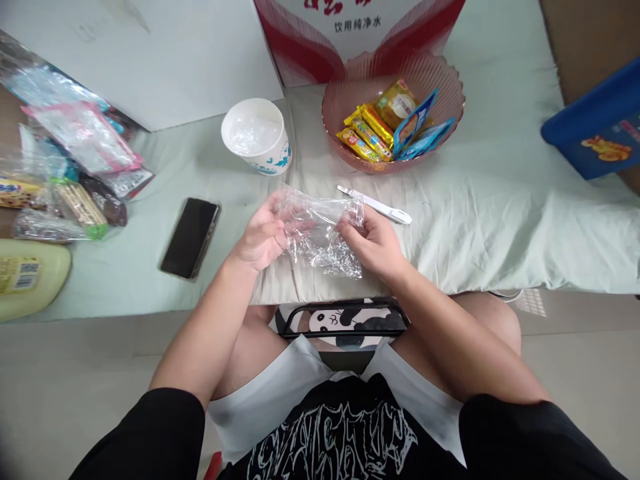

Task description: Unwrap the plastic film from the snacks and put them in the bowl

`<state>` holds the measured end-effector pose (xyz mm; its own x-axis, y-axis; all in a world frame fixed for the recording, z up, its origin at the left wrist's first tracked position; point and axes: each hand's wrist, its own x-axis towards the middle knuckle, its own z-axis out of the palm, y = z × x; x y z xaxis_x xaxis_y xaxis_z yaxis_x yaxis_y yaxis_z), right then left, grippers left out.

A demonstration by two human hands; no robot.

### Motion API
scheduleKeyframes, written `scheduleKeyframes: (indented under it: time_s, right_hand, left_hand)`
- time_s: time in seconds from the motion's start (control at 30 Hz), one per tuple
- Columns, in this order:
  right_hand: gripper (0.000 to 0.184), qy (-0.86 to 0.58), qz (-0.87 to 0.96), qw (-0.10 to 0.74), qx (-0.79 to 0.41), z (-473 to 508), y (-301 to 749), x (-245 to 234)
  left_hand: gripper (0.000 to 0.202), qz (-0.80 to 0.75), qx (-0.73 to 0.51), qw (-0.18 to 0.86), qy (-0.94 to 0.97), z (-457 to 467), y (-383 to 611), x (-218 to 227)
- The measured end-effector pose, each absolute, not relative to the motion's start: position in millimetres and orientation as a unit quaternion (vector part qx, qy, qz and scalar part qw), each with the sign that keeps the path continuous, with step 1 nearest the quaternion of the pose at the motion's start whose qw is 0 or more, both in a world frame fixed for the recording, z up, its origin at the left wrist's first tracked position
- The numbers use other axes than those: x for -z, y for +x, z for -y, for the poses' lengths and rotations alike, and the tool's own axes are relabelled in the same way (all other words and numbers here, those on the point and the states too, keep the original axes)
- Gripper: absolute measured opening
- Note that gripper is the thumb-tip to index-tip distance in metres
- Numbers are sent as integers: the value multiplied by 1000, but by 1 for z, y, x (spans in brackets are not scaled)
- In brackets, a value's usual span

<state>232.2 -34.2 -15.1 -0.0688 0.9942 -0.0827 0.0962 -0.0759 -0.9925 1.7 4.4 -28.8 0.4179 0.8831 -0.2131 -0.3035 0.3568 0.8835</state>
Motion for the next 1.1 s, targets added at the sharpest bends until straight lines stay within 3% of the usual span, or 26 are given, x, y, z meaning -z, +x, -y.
scheduleKeyframes:
  time_s: [0.1, 0.2, 0.3, 0.47, 0.6, 0.67, 0.97, 1.1]
  right_hand:
    - [17, -534, 524, 454, -484, 34, 233, 17]
    - [21, -525, 536, 425, -506, 33, 236, 19]
    - [20, -520, 556, 383, -524, 33, 239, 21]
    - [24, -527, 519, 435, -514, 33, 240, 21]
    - [29, -515, 514, 406, -553, 34, 240, 19]
    - [22, -514, 536, 397, -539, 33, 239, 17]
    - [28, -464, 458, 497, -572, 33, 236, 17]
    - [20, -467, 459, 483, -581, 32, 243, 21]
  left_hand:
    - [43, -389, -343, 739, 429, 0, 9, 28]
    - [31, -424, -361, 702, 444, 3, 13, 28]
    - [29, -447, -368, 681, 448, 2, 12, 30]
    - [29, -463, -357, 636, 505, 1, 10, 34]
    - [35, -442, -372, 653, 489, 3, 13, 33]
    - [34, -433, -381, 667, 472, 3, 13, 30]
    - [11, -395, -415, 708, 412, 0, 10, 14]
    - [24, -398, -393, 710, 427, -4, 8, 16]
